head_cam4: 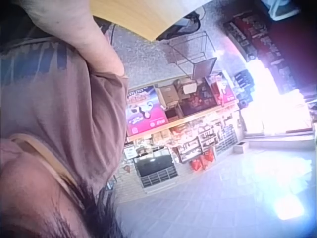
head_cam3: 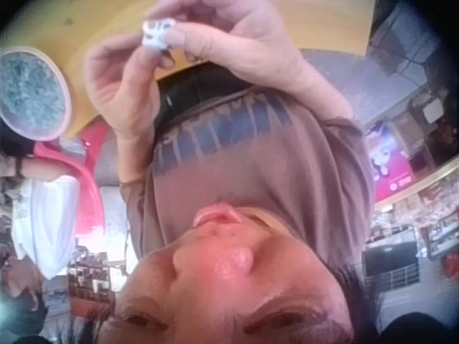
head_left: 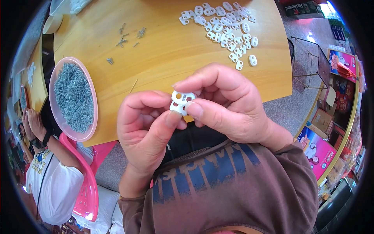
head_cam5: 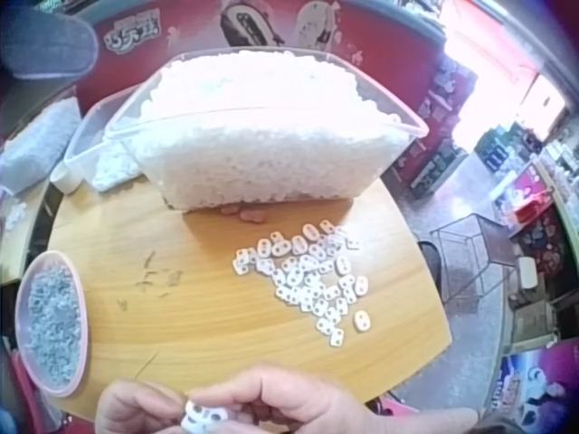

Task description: Manual assembly of small white plastic components by inserting metal pins and springs.

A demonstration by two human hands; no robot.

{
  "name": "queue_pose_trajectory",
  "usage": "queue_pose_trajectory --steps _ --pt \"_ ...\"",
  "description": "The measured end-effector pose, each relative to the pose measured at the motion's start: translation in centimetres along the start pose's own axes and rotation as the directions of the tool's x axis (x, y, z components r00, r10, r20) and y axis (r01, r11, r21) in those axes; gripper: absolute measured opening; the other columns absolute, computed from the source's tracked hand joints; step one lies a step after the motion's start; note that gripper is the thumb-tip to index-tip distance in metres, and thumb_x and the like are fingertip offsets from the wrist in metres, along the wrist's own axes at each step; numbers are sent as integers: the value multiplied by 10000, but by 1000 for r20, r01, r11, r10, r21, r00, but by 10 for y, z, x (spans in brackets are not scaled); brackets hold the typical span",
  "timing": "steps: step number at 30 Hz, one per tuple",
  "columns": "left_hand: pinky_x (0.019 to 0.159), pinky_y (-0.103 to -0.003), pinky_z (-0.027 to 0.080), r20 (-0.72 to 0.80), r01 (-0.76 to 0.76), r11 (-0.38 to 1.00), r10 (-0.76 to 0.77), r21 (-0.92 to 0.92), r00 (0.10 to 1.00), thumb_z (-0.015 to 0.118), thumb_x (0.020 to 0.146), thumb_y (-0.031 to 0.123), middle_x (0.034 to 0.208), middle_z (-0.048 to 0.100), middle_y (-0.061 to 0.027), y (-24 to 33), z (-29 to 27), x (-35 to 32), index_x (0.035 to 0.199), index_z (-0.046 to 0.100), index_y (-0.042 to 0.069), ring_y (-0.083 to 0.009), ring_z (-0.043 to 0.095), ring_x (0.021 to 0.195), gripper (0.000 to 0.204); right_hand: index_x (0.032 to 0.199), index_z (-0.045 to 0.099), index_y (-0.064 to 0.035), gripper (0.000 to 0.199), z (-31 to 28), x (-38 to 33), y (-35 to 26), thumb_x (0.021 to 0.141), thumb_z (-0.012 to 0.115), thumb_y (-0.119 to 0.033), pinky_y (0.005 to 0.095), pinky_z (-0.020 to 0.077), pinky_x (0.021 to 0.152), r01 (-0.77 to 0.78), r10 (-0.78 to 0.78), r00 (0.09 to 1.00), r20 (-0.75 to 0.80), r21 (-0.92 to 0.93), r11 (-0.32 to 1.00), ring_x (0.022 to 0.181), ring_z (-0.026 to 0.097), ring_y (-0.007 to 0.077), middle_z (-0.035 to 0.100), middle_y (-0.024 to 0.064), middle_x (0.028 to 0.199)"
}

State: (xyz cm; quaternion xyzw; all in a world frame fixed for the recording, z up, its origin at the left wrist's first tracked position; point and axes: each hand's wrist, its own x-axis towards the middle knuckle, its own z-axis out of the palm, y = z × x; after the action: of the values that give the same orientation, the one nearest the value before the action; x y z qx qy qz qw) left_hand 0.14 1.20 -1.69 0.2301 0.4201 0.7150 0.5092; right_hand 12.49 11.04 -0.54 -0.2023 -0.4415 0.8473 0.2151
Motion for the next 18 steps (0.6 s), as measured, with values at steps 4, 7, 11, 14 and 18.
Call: queue_pose_trajectory --steps 4,7,11,14,18 --pt "704 -238 470 18 -55 997 54 63 998 556 774 -45 932 535 -137 -4 -2 -1 1035 426 -13 -157 555 795 293 1040 503 19 224 -2 0 1 817 501 5 171 441 607 24 -23 999 31 -28 999 787 526 76 547 72 914" --pt "753 -258 452 58 -118 988 112 96 992 553 772 -50 985 505 -138 -5 -2 1 1076 410 -17 -162 539 854 338 1054 505 27 249 -6 0 4 806 518 8 197 454 640 104 -97 994 56 -128 986 813 537 110 543 94 938" --pt "765 -267 444 105 -247 954 231 172 967 558 759 -61 1050 443 -145 -6 -3 2 1079 420 -13 -168 531 874 351 1099 490 32 348 -9 1 3 763 579 15 249 460 679 216 -168 972 165 -344 914 813 547 146 540 114 955" --pt "765 -265 443 132 -270 940 247 208 960 566 755 -58 1061 428 -146 -6 -7 2 1063 439 -2 -171 525 876 338 1100 496 32 391 -10 3 0 733 626 -4 260 456 674 256 -192 962 196 -395 882 801 548 153 546 116 949" --pt "769 -273 444 130 -233 958 213 168 969 577 754 -46 1051 434 -142 -4 -5 1 1023 475 12 -177 515 881 294 1069 524 27 397 -11 4 2 707 670 -46 254 451 646 324 -248 944 217 -472 820 767 547 153 563 108 917"
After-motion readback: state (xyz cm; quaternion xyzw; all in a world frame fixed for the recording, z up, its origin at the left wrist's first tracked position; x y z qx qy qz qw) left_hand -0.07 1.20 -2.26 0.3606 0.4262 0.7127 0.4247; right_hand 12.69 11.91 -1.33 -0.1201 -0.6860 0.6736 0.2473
